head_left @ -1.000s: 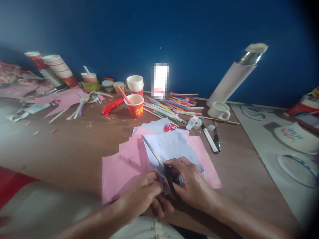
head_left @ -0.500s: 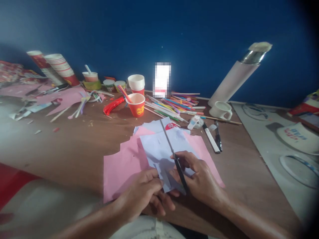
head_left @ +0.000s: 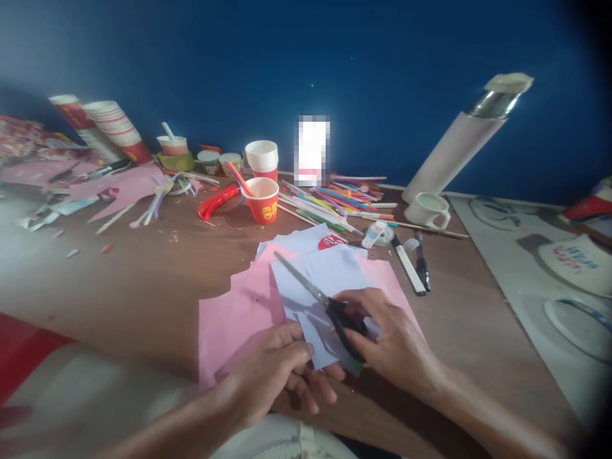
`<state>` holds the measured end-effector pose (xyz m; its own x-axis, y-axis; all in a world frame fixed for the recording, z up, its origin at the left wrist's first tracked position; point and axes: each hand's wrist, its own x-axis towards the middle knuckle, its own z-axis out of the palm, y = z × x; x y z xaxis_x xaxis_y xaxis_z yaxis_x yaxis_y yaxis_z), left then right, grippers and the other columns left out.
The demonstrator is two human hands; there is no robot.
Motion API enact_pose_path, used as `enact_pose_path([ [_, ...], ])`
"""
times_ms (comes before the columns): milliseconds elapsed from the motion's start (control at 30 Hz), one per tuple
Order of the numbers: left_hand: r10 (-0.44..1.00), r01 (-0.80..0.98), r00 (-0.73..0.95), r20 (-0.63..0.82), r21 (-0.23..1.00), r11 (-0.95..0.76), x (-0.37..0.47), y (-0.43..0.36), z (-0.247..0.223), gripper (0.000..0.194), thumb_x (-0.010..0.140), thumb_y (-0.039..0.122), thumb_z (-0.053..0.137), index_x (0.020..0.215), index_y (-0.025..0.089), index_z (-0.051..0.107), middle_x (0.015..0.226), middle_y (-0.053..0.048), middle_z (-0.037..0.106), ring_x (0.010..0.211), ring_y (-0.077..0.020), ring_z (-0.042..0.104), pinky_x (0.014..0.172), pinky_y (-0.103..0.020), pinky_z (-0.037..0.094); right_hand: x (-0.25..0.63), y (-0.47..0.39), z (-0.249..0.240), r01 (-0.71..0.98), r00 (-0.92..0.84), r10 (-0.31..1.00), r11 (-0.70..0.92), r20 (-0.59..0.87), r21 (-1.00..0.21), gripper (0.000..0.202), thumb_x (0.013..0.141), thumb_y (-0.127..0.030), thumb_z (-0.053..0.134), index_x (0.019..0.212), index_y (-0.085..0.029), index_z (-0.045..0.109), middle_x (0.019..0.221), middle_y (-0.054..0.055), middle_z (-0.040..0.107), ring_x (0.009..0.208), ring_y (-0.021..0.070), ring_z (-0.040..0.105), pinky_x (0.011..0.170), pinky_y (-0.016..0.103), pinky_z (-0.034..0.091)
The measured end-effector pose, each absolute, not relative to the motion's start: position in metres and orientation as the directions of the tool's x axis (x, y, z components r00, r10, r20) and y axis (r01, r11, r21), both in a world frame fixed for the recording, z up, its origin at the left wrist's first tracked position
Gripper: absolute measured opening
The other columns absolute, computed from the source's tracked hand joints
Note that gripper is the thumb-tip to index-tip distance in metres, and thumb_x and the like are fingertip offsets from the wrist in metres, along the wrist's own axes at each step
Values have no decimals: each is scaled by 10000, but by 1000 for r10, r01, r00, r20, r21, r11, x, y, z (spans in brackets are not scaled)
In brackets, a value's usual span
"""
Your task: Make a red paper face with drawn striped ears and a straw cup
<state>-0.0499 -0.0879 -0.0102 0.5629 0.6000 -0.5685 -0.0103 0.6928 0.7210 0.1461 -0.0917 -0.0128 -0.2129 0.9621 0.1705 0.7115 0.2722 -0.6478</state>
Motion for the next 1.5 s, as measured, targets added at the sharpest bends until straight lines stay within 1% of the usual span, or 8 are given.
enact_pose_path([
  [100,607,3,559,-565,733,680,-51,-88,-8,168,821,258,483,870,112,550,885,-148,699,570,-151,640,451,-200,418,154,-84,-15,822,-127,976,204,179,-532,345,730,-164,584,1065,-243,600,793,20,689,747,193,643,669,296,509],
  [233,613,-7,567,-550,741,671,-52,-89,-8,193,821,271,478,870,103,560,896,-151,694,587,-158,639,461,-210,420,166,-77,-20,939,-165,965,217,204,-268,341,726,-166,612,1062,-222,612,744,14,701,711,223,659,655,316,493],
  [467,597,24,559,-575,731,682,-53,-89,-11,177,816,262,463,856,119,558,820,-128,699,582,-172,640,461,-221,412,178,-75,-17,965,-261,944,247,203,92,239,737,-181,648,975,-194,623,747,25,701,665,241,664,598,311,434],
  [667,581,27,565,-586,717,696,-52,-87,-13,134,824,240,463,844,123,524,847,-127,703,540,-154,635,435,-203,397,184,-79,-7,967,-251,967,249,41,48,202,769,-196,606,966,-233,625,776,3,714,665,208,678,563,275,408],
  [867,567,48,576,-588,717,695,-54,-88,-17,123,843,231,449,840,130,519,804,-125,700,574,-176,652,451,-216,411,178,-76,-1,977,-175,979,186,-105,105,149,807,-201,566,939,-218,633,782,39,708,714,261,681,591,304,413],
  [1133,558,65,602,-571,732,679,-54,-87,-15,144,847,226,434,854,120,531,740,-124,694,562,-168,643,448,-208,398,200,-62,11,929,-348,897,290,-274,-230,353,839,-183,487,1177,-272,536,932,10,710,844,208,669,686,289,433],
  [1367,565,55,597,-570,731,680,-51,-86,-12,134,829,232,456,847,115,519,883,-139,695,569,-150,648,452,-202,422,179,-60,13,942,-263,934,303,-243,144,186,815,-169,532,986,-175,602,801,74,696,735,278,674,576,311,391],
  [1500,556,45,608,-566,724,688,-50,-87,-10,145,819,231,457,844,104,524,860,-136,697,563,-138,648,452,-189,431,183,-64,8,904,-382,914,401,-138,149,160,813,-190,533,950,-209,615,733,42,693,617,228,655,517,281,341],
])
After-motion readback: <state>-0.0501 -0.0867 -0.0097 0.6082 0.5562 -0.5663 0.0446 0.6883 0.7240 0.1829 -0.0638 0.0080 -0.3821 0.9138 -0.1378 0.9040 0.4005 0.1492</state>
